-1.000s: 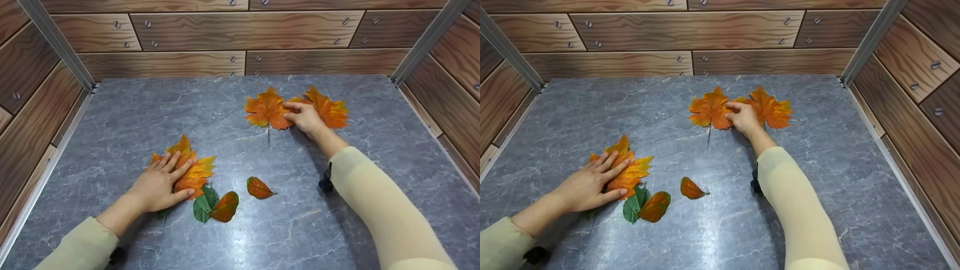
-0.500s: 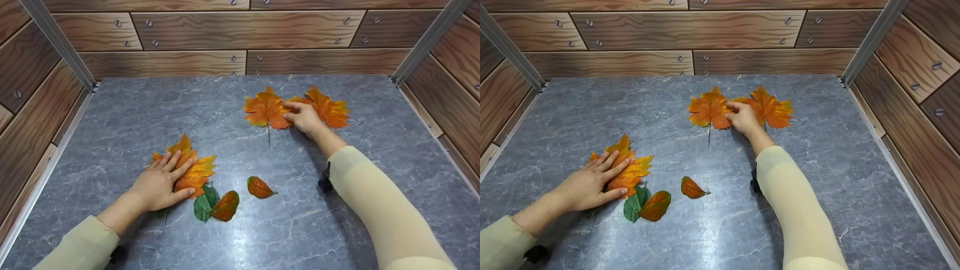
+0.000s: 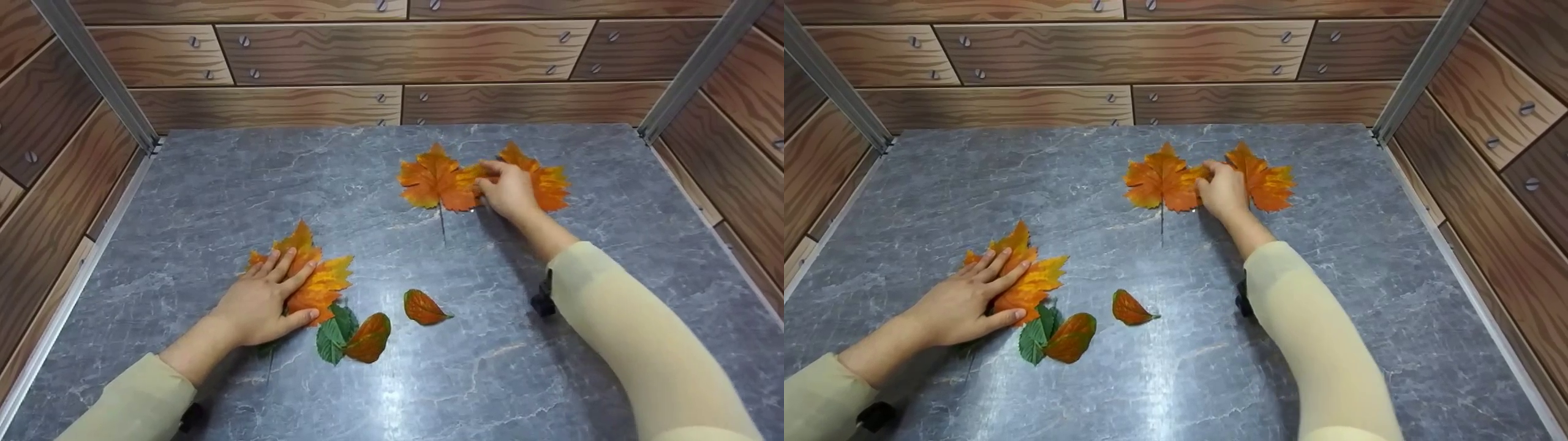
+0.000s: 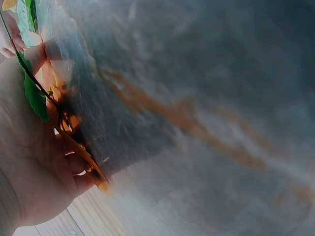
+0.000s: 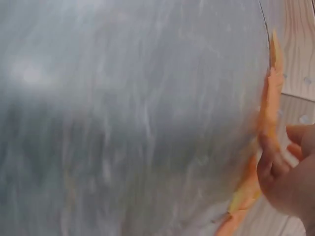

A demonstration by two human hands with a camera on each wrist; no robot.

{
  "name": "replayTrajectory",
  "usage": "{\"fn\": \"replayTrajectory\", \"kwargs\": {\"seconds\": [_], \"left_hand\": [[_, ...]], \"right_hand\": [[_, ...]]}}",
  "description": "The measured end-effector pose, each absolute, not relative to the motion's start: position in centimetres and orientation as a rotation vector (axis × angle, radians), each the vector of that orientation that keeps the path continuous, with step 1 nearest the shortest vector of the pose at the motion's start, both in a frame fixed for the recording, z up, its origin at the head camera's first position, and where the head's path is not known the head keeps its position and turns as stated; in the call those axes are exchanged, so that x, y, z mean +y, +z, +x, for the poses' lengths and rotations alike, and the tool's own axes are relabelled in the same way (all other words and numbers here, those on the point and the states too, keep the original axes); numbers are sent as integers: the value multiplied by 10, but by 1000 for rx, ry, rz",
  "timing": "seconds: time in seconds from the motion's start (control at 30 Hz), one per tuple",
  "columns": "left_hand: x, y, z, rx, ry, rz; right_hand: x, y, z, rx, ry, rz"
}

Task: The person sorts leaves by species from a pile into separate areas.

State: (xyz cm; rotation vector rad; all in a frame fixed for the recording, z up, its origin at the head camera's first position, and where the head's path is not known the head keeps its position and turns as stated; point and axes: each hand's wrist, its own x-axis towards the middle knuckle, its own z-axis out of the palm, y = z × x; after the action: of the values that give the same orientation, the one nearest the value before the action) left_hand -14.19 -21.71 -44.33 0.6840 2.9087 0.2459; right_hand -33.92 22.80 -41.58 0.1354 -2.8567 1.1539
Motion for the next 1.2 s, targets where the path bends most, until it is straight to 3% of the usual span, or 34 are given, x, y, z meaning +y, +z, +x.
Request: {"fn": "replayTrajectory", "kwargs": {"seconds": [0.6,1.2], "left_hand": [[-218,-443,-140,2906,266,662],[-216,-441,-141,2900,259,660]], "right_hand": [[239,-422,-286,-3210,315,860],[243,-432,-276,-3324,201,883]]}}
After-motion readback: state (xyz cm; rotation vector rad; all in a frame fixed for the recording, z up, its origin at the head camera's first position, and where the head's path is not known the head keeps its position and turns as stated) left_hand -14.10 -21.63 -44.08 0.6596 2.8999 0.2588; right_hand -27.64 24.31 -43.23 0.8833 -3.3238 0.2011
